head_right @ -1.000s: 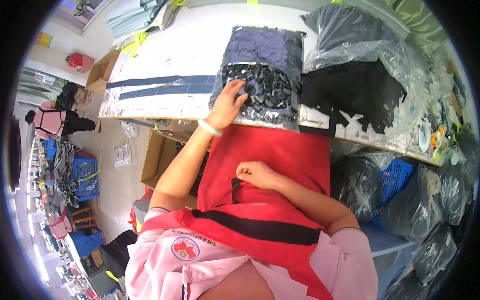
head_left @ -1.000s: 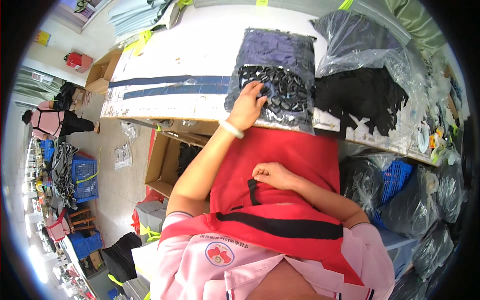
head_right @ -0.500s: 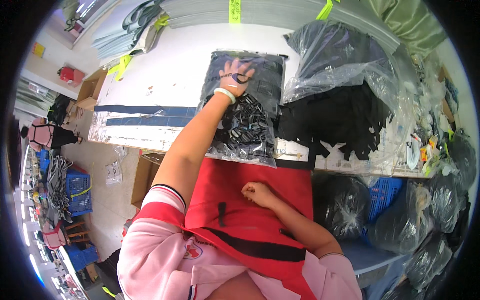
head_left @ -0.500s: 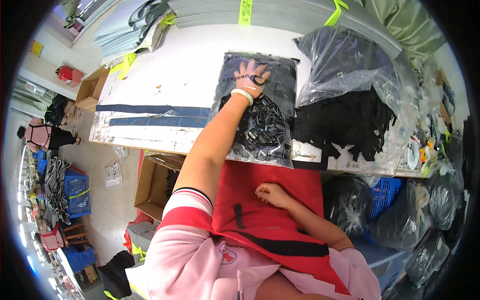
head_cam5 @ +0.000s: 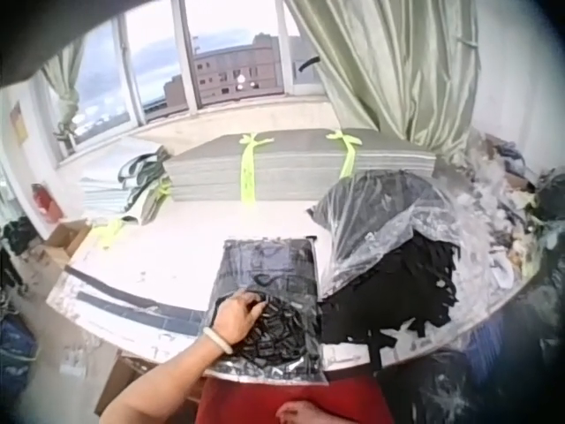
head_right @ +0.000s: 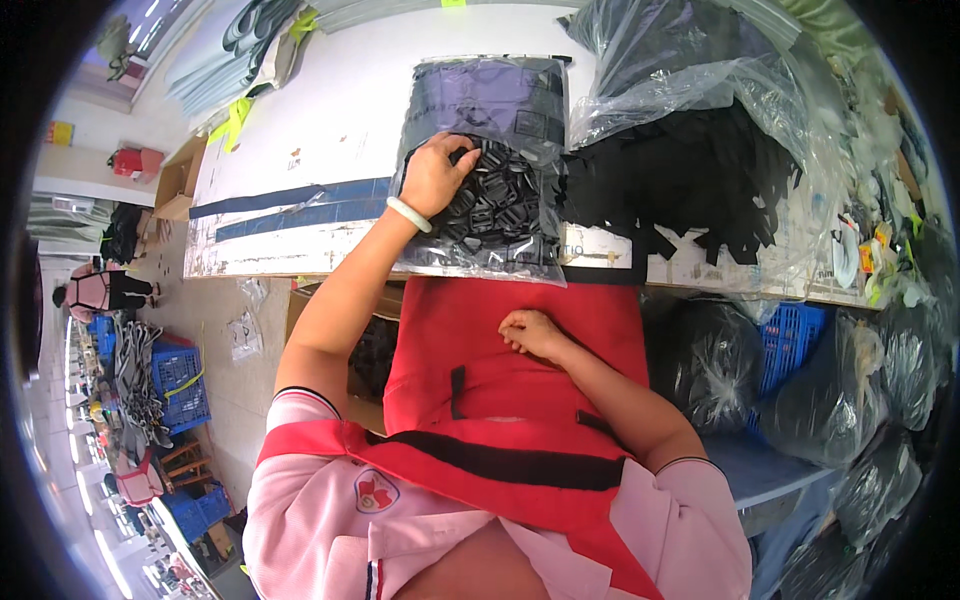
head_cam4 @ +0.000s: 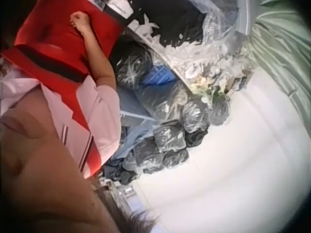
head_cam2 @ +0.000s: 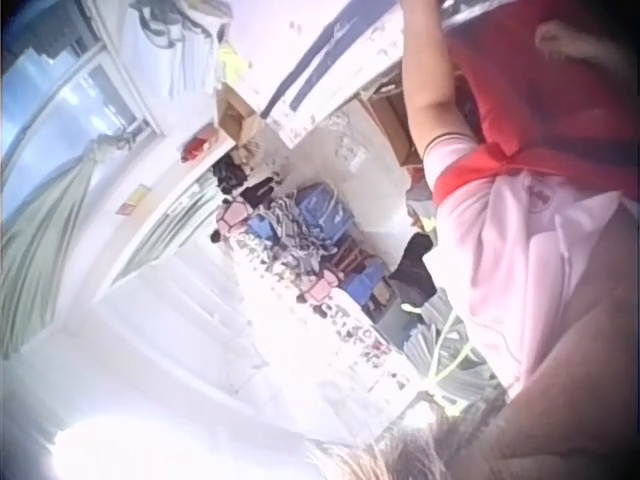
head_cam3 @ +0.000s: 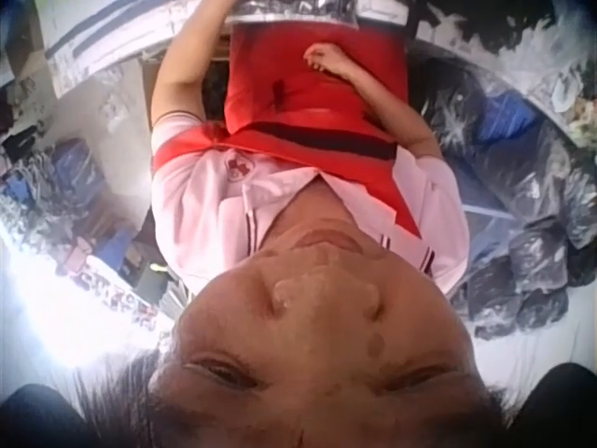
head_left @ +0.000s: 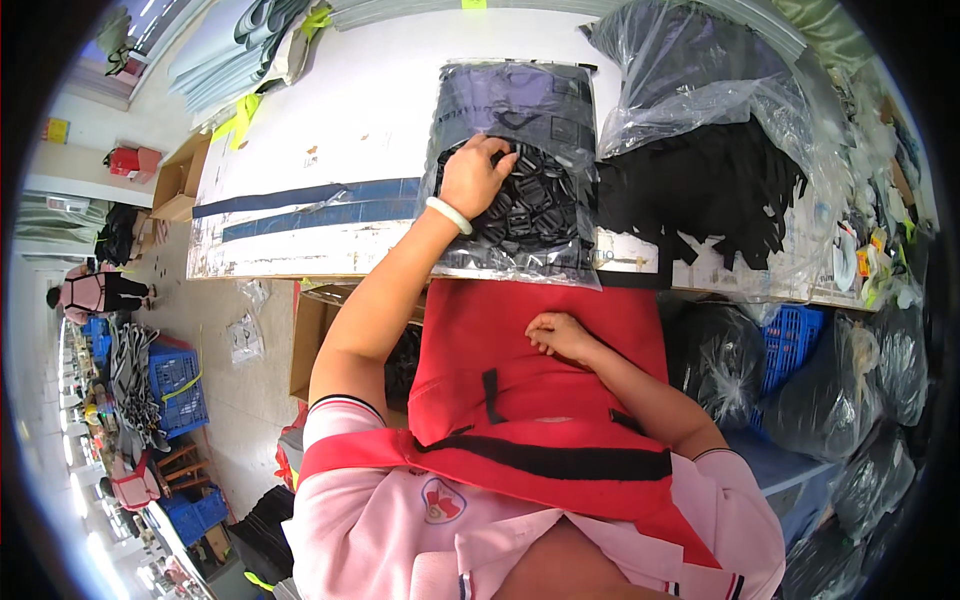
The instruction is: Assembling plastic buckles onto nylon straps at a workbench in a factory setting.
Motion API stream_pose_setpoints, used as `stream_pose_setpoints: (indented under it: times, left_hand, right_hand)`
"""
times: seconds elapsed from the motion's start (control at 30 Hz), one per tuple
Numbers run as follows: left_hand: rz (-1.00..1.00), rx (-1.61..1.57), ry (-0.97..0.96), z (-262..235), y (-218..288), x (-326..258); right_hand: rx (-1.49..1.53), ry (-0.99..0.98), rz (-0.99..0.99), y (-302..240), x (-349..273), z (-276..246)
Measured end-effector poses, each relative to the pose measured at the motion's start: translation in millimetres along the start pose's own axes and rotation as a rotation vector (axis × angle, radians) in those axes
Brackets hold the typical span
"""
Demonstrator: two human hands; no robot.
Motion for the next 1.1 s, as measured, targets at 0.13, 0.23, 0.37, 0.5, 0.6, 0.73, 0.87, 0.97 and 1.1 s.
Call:
stream_pose_setpoints:
  times: [0.13, 0.23, 0.37, 0.5, 0.6, 0.73, 0.87, 0.97, 1.1]
  left_hand:
    - [-0.065, -0.167, 0.118, -18.0, -6.4, -7.4]
    - [-0.719, -0.987, 0.097, -3.5, -45.0, -20.3]
    - [-0.882, -1.764, -0.012, 16.0, -47.5, -23.0]
    - [-1.038, -2.024, 0.096, 34.4, -38.3, -28.5]
    - [-0.97, -2.215, -0.098, 40.2, -32.5, -30.9]
    - [-0.889, -2.422, -0.132, 40.8, -19.2, -33.7]
    - [-0.747, -2.535, -0.114, 32.6, -16.2, -37.8]
    - [-0.78, -2.504, -0.085, 27.3, -9.1, -41.2]
    - [-0.924, -2.245, 0.093, 16.5, 10.0, -58.7]
  right_hand:
    - [0.031, 0.012, 0.01, 2.3, 0.9, -1.3]
    - [0.008, 0.024, -0.035, 1.1, 3.1, -2.7]
    - [0.006, 0.037, -0.041, -0.4, 3.3, -1.5]
    - [-0.014, 0.032, -0.024, -1.6, 1.7, -1.3]
    - [-0.025, 0.036, -0.036, -1.1, 3.7, -0.3]
    - [-0.06, 0.103, -0.068, -7.8, -5.5, -3.3]
    - [-0.144, 0.183, -0.221, -42.3, -23.5, 5.4]
    - [-0.143, 0.208, -0.448, -82.3, -39.3, 17.3]
    - [-0.145, 0.252, -0.516, -124.8, -63.7, 23.3]
Point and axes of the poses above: each hand's wrist, its own x-axis towards the middle knuckle, its own z-axis out of the palm, y = z × x, the point moved 7 cm from there along x, towards the middle knuckle
